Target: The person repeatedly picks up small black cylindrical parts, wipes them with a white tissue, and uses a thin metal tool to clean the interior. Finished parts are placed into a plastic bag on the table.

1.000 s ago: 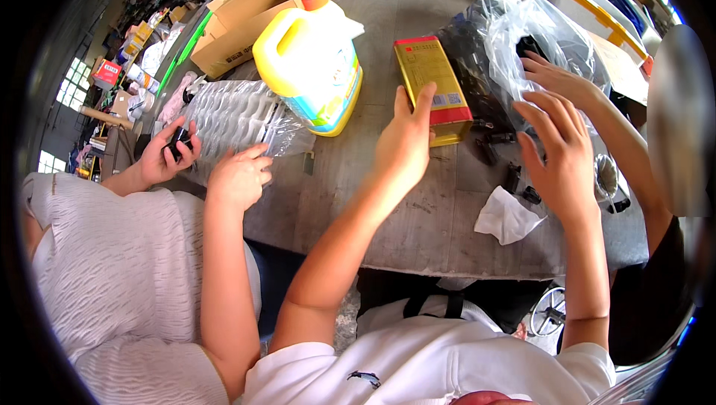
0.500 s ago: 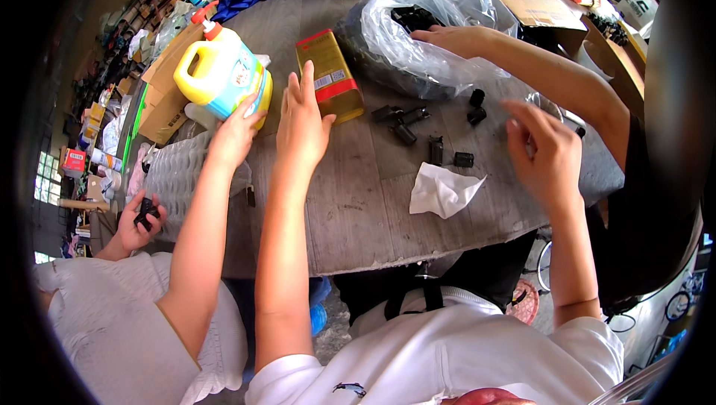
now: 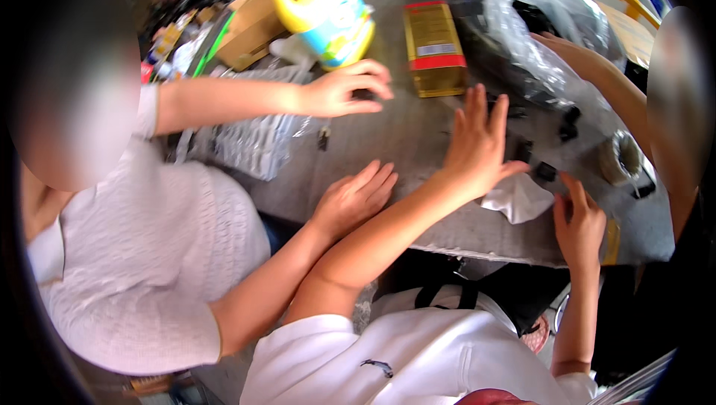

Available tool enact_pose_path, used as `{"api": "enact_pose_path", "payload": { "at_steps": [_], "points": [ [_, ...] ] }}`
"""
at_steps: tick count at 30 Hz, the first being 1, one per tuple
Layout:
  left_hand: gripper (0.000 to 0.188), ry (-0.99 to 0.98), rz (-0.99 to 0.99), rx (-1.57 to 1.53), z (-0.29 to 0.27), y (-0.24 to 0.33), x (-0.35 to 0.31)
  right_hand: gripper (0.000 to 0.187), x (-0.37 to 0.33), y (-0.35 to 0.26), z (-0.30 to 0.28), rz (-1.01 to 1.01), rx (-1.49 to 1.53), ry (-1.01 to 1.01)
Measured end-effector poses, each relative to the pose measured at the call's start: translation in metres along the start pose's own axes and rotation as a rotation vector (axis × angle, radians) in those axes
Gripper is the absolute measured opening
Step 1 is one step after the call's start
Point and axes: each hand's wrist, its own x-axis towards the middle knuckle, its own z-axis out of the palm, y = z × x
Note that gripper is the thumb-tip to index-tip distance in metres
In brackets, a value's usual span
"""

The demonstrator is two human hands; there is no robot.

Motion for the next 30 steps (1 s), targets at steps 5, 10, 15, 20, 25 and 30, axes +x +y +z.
{"api": "enact_pose_path", "payload": {
  "at_steps": [5, 10, 15, 20, 25, 30],
  "points": [
    [0.117, 0.123, 0.01, -0.08, 0.029, -0.007, 0.02, 0.037, 0.012, 0.0, 0.017, 0.006, -0.025, -0.062],
    [0.113, 0.277, 0.058, -0.189, 0.056, -0.01, 0.038, 0.037, 0.01, 0.013, 0.033, -0.054, -0.003, 0.01],
    [0.106, 0.326, 0.04, -0.222, 0.063, -0.015, 0.035, 0.037, 0.006, 0.024, 0.037, -0.02, 0.02, -0.009],
    [0.097, 0.368, 0.012, -0.275, 0.065, -0.015, 0.036, 0.038, 0.005, 0.021, 0.039, 0.026, 0.03, 0.014],
    [0.093, 0.393, 0.015, -0.312, 0.065, -0.015, 0.034, 0.038, 0.001, 0.022, 0.034, 0.064, 0.006, -0.019],
    [0.086, 0.381, -0.041, -0.394, 0.059, -0.013, 0.035, 0.038, 0.001, 0.028, 0.038, 0.124, 0.058, -0.021]
  ]
}}
